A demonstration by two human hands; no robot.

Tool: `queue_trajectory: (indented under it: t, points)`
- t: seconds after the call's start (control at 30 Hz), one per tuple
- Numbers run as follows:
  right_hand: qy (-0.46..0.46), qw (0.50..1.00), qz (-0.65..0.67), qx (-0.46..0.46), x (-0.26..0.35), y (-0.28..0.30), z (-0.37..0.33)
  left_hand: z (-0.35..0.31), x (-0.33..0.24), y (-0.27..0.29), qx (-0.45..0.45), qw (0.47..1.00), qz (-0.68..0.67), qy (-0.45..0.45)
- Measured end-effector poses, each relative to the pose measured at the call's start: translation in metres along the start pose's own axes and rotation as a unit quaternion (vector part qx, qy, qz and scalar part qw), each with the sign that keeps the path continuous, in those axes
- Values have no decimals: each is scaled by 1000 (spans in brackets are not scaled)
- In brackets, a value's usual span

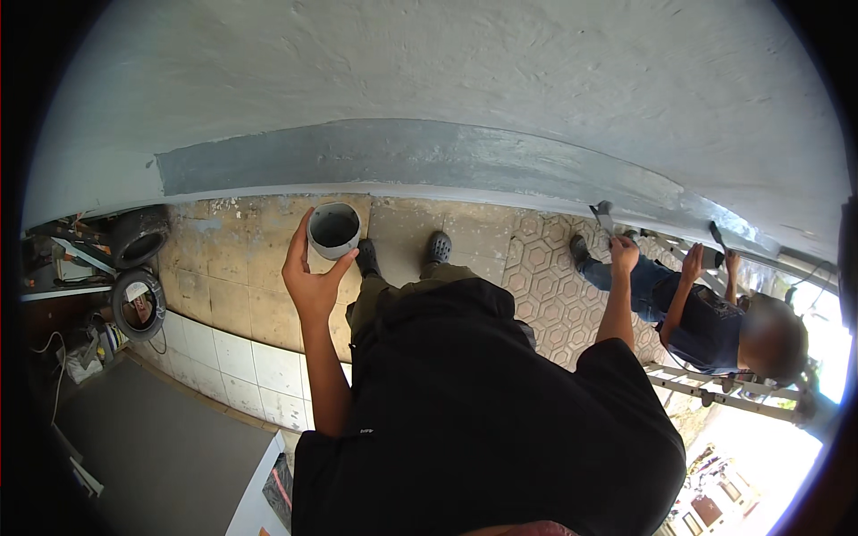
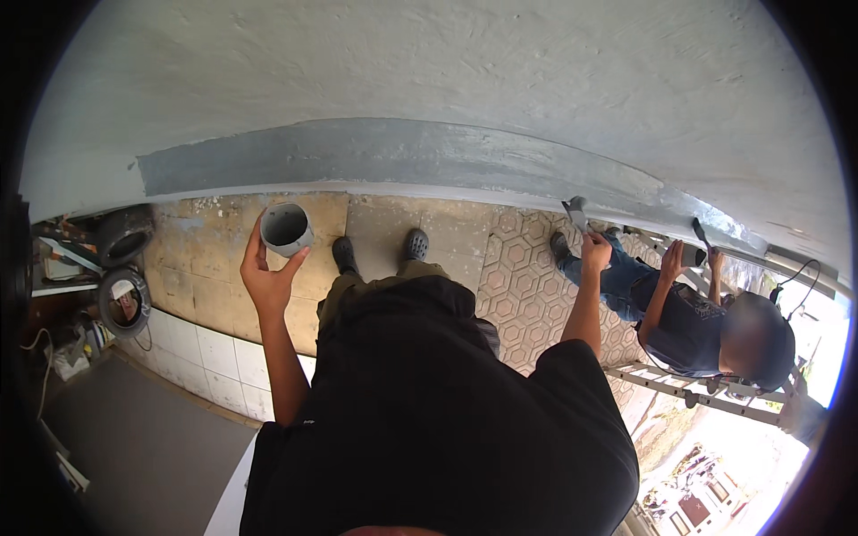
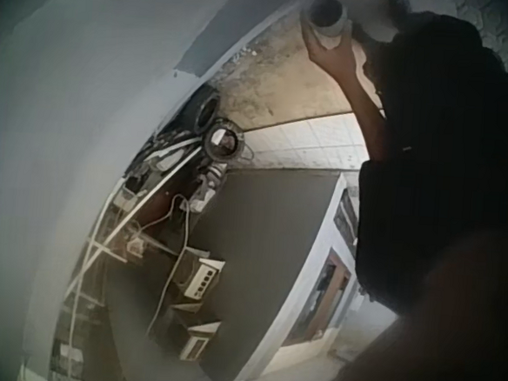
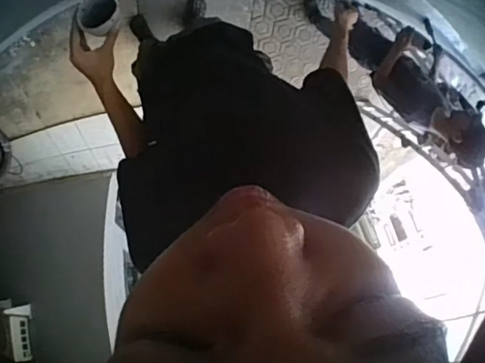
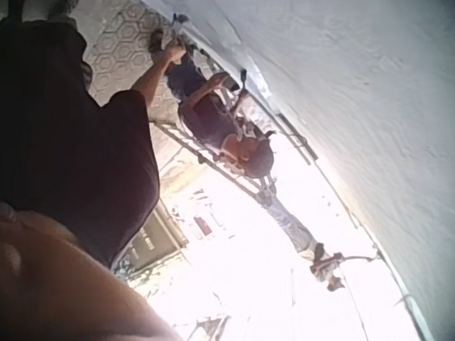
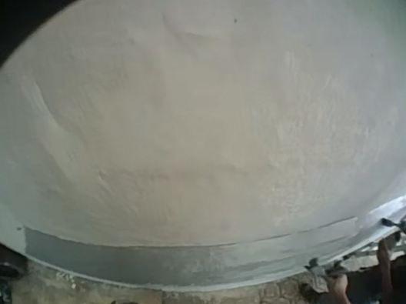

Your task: Painting a gray stripe on a wall with a brush and then stirring paint in a large bucket.

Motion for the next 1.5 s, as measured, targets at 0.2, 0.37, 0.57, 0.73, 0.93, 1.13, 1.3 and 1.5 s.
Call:
queue_trajectory:
  t: [0.2,0.37,0.57,0.73,0.93,1.13,1.3,1.5]
  points:
    - [-171,958,192,126,-12,-25,-25,0,2,-3,1,1000,-10,4]
    - [-223,952,204,59,14,-32,-56,2,-3,1,13,1000,4,13]
    - [-202,923,238,225,91,-28,-122,7,3,21,4,1000,9,4]
    - [-32,977,187,94,157,-37,-160,14,5,33,12,1000,-12,5]
    - [80,984,151,49,232,-62,-232,27,10,58,27,1000,-7,-6]
    - [-82,986,130,71,203,-71,-248,44,19,88,37,999,-17,-23]
    - [-116,978,163,62,211,-76,-256,55,26,108,47,998,-24,-21]
    - [-151,980,132,5,184,-78,-256,62,32,119,52,998,-39,-24]
Point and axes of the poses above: each hand's wrist, its own z-axis towards the middle knuckle, its own y-axis out of the back of the hand, x = y × z, the point moved 5 cm from there along z, towards the middle knuckle, and after that the axes turned 11 degrees about -x, right-handed, at the moved point
